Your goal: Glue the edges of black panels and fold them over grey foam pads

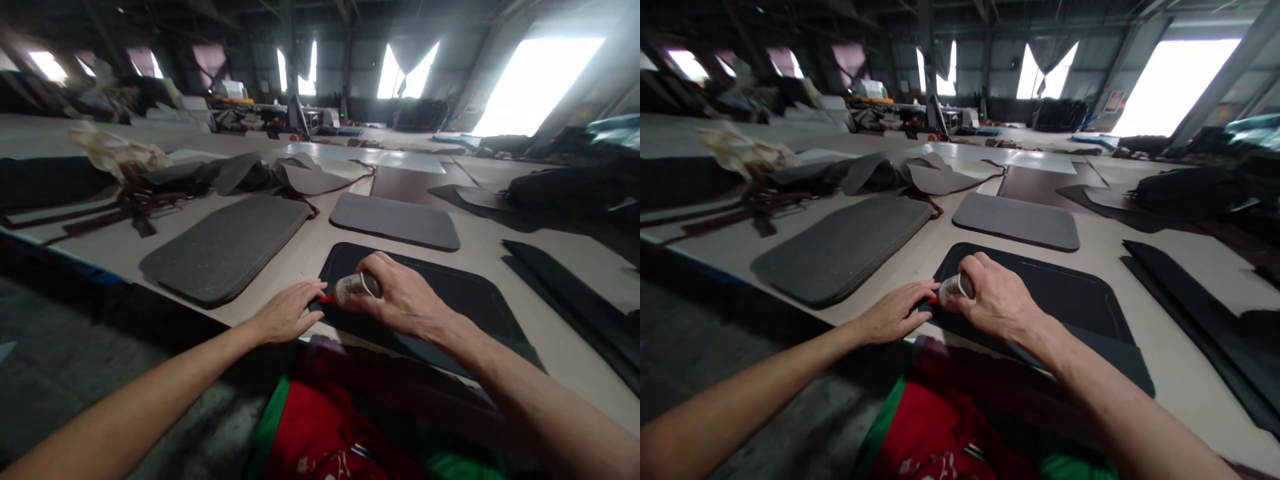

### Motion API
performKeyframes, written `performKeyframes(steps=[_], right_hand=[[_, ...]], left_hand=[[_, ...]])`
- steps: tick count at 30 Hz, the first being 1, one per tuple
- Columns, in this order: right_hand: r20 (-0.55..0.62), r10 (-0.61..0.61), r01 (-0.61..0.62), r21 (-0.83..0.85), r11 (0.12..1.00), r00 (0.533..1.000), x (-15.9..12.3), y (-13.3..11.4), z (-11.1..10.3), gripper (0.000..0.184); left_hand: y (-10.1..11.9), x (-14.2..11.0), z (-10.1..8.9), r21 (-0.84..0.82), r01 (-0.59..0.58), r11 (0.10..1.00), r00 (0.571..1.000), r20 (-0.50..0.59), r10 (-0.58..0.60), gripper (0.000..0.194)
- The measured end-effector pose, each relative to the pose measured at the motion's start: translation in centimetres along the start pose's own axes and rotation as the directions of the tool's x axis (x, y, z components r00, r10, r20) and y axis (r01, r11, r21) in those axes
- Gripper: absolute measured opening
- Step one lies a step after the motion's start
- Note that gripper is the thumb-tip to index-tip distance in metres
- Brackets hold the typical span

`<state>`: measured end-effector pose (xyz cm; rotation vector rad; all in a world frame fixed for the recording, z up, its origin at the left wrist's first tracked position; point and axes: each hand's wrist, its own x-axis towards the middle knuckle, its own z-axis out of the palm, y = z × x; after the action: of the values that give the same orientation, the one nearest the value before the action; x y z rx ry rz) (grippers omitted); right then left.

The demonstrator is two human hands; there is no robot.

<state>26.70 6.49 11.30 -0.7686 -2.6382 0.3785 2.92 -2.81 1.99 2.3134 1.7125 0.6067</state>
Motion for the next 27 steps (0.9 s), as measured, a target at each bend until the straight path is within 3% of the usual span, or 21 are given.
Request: performKeyframes(steps=[8,14,19,27], right_hand=[[0.034,0.064,-0.062,-0.05,0.997,0.997,0.2,0.2,-1.7,0.025],[-0.008,0.004,-0.005,-0.035,0.999,1.0,0.8,-0.7,-0.6,0.027],[0.041,-0.04,0.044,-0.102,0.994,0.998,1.5,-1.6,-1.3,0.024],[0.068,-0.048,0.057,-0.145,0.988,0.997,2.5,-2.5,-1.8,0.022]], left_hand=[[0.0,0.0,0.2,-0.006,-0.007,1.0,0.999,-0.031,0.006,0.03],[0.3,0.1,-0.1,-0.026,0.01,1.0,1.0,-0.018,-0.01,0.045],[0.3,0.1,-0.1,-0.029,0.075,0.997,0.997,-0.021,-0.075,0.054],[0.1,0.1,0.2,-0.011,0.076,0.997,0.997,-0.024,-0.076,0.053]])
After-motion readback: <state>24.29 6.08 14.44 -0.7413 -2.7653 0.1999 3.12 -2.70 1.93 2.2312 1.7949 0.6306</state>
